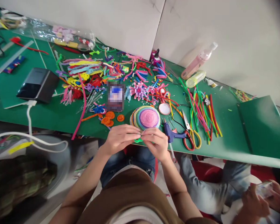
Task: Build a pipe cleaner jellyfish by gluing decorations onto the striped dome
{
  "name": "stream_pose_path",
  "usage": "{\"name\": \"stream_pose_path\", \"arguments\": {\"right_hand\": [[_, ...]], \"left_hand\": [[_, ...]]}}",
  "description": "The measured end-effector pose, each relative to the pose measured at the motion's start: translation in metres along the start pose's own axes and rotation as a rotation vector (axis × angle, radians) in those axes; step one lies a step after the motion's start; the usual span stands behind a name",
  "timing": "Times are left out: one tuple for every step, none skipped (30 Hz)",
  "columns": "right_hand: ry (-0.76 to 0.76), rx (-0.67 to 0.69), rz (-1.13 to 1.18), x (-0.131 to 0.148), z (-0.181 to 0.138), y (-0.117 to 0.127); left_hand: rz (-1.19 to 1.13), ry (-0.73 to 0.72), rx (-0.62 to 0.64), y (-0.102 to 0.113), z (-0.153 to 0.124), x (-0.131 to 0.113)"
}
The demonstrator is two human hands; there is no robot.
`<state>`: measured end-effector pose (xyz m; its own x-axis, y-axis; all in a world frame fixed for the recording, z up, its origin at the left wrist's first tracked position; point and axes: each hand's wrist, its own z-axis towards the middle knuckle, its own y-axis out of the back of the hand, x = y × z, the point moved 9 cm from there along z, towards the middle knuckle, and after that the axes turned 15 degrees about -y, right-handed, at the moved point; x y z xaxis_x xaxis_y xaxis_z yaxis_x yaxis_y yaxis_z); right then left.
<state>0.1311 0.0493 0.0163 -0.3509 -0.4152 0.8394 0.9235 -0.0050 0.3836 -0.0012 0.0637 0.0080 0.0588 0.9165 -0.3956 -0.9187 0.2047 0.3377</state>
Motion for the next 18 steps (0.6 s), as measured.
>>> {"name": "stream_pose_path", "arguments": {"right_hand": [[-0.024,-0.002,0.015,-0.003,-0.004,-0.003],[-0.057,-0.009,0.026,-0.006,-0.009,-0.007],[-0.1,-0.022,0.032,-0.01,-0.015,-0.01],[-0.149,-0.041,0.034,-0.014,-0.022,-0.014],[-0.2,-0.055,0.034,-0.019,-0.029,-0.017],[-0.24,-0.06,0.031,-0.023,-0.037,-0.021],[-0.267,-0.063,0.023,-0.026,-0.045,-0.024],[-0.283,-0.077,0.004,-0.028,-0.053,-0.024],[-0.293,-0.113,-0.029,-0.031,-0.06,-0.022],[-0.302,-0.172,-0.075,-0.036,-0.066,-0.016],[-0.318,-0.248,-0.135,-0.041,-0.072,-0.007],[-0.343,-0.323,-0.201,-0.048,-0.076,0.003],[-0.376,-0.378,-0.264,-0.057,-0.08,0.012],[-0.414,-0.397,-0.314,-0.067,-0.081,0.018],[-0.452,-0.39,-0.347,-0.077,-0.08,0.022],[-0.485,-0.367,-0.364,-0.086,-0.078,0.025],[-0.514,-0.341,-0.369,-0.095,-0.075,0.026],[-0.538,-0.316,-0.366,-0.102,-0.072,0.026]], "left_hand": [[-0.065,0.049,-0.007,-0.003,-0.006,0.002],[-0.117,0.098,-0.013,-0.006,-0.012,0.004],[-0.146,0.149,-0.009,-0.01,-0.02,0.005],[-0.149,0.195,-0.008,-0.013,-0.028,0.005],[-0.139,0.236,-0.009,-0.015,-0.036,0.004],[-0.12,0.284,-0.013,-0.016,-0.044,0.004],[-0.105,0.329,-0.017,-0.017,-0.051,0.004],[-0.095,0.378,-0.012,-0.018,-0.058,0.004],[-0.09,0.423,0.001,-0.019,-0.065,0.004],[-0.089,0.464,0.02,-0.02,-0.071,0.005],[-0.088,0.499,0.038,-0.02,-0.076,0.006],[-0.086,0.526,0.045,-0.018,-0.08,0.007],[-0.08,0.548,0.042,-0.016,-0.083,0.009],[-0.073,0.563,0.027,-0.012,-0.085,0.011],[-0.064,0.572,0.006,-0.008,-0.087,0.013],[-0.055,0.575,-0.016,-0.004,-0.087,0.015],[-0.043,0.574,-0.032,0.0,-0.087,0.017],[-0.027,0.574,-0.039,0.003,-0.086,0.019]]}}
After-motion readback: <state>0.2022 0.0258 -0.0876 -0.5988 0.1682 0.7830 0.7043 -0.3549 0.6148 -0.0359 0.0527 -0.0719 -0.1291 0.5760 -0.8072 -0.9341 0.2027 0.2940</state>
